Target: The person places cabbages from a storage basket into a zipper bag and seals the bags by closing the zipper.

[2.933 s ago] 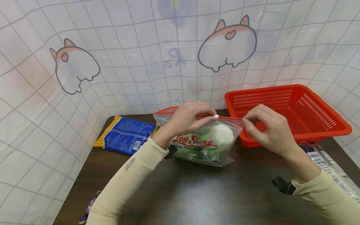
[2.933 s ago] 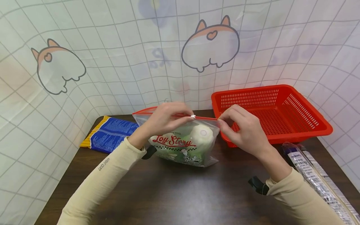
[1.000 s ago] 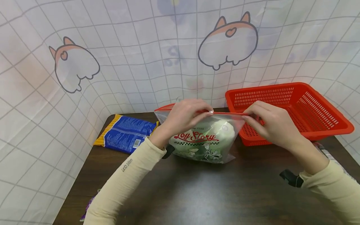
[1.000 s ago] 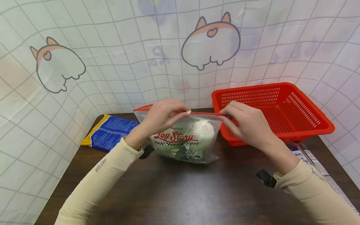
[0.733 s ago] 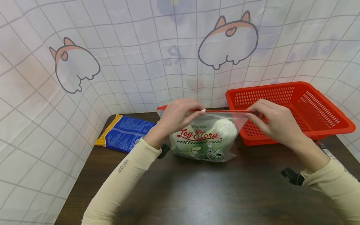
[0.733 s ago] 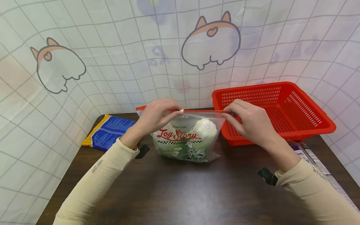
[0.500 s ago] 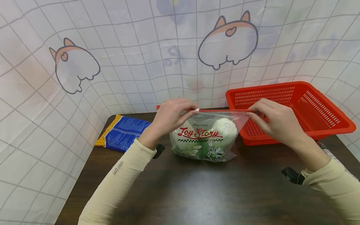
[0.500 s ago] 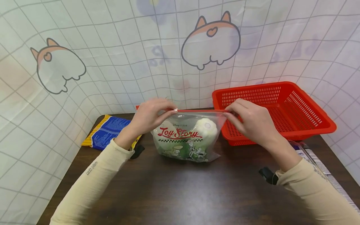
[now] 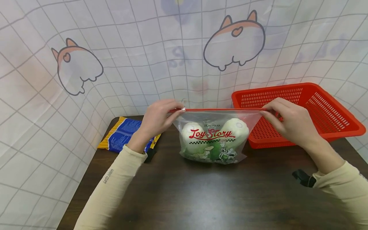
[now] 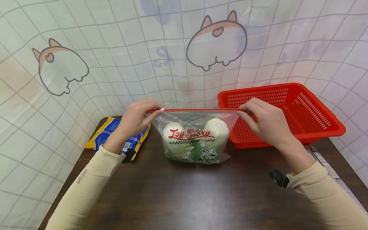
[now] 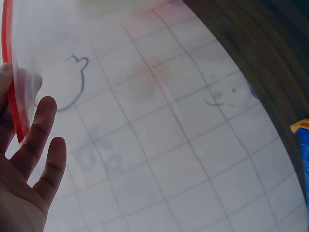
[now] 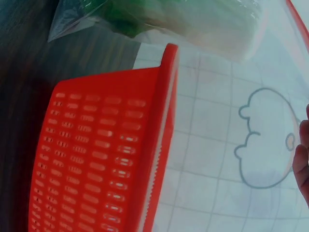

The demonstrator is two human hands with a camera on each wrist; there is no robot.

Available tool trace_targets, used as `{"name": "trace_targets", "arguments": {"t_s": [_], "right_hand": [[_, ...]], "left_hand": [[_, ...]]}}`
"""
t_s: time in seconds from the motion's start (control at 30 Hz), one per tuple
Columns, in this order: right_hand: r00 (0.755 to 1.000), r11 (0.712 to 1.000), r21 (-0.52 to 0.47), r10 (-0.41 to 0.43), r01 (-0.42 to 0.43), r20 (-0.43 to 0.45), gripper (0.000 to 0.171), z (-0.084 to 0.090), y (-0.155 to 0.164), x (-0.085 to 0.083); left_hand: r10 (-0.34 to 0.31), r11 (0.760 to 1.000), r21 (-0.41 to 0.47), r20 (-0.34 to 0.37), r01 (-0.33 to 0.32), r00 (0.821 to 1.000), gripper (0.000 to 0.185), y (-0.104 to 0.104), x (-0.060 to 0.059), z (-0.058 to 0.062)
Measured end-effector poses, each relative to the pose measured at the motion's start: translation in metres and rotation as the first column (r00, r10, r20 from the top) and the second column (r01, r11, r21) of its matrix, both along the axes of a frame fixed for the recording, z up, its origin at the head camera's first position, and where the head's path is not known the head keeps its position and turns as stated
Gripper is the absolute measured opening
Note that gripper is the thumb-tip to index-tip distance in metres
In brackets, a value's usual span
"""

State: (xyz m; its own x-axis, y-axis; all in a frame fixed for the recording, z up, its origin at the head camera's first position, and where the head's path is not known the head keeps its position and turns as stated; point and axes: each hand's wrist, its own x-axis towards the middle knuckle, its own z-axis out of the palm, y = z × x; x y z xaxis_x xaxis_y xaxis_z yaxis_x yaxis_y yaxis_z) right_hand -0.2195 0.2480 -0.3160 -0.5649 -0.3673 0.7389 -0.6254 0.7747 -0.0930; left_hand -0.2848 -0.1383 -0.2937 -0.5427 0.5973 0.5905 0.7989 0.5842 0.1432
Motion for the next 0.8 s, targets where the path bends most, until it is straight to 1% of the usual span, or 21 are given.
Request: {"name": "trace_targets", "arguments": {"t_s": [0.17,0.33,0.63,0.8], "right_hand": [[1.000,1.000,-0.006,-0.021,0.021,0.021,0.021,-0.003,0.005,-0.002],[0.999,1.000,-0.011,-0.021,0.021,0.031,0.022,-0.004,0.006,-0.003],[1.000,1.000,-0.004,-0.013,0.013,0.017,0.024,-0.001,0.005,-0.002],[1.000,1.000,-0.024,0.000,0.000,0.025,0.023,-0.002,0.005,-0.003]], "left_hand": [[0.044,0.999,0.028,0.047,-0.045,0.998,0.018,-0.012,0.000,-0.005],[0.073,0.996,0.052,0.067,-0.077,0.995,0.018,-0.022,-0.001,-0.010],[0.066,0.992,0.104,0.099,-0.076,0.993,0.018,-0.031,0.002,-0.005],[0.042,0.988,0.142,0.079,-0.053,0.996,0.015,-0.030,0.002,-0.004]]}}
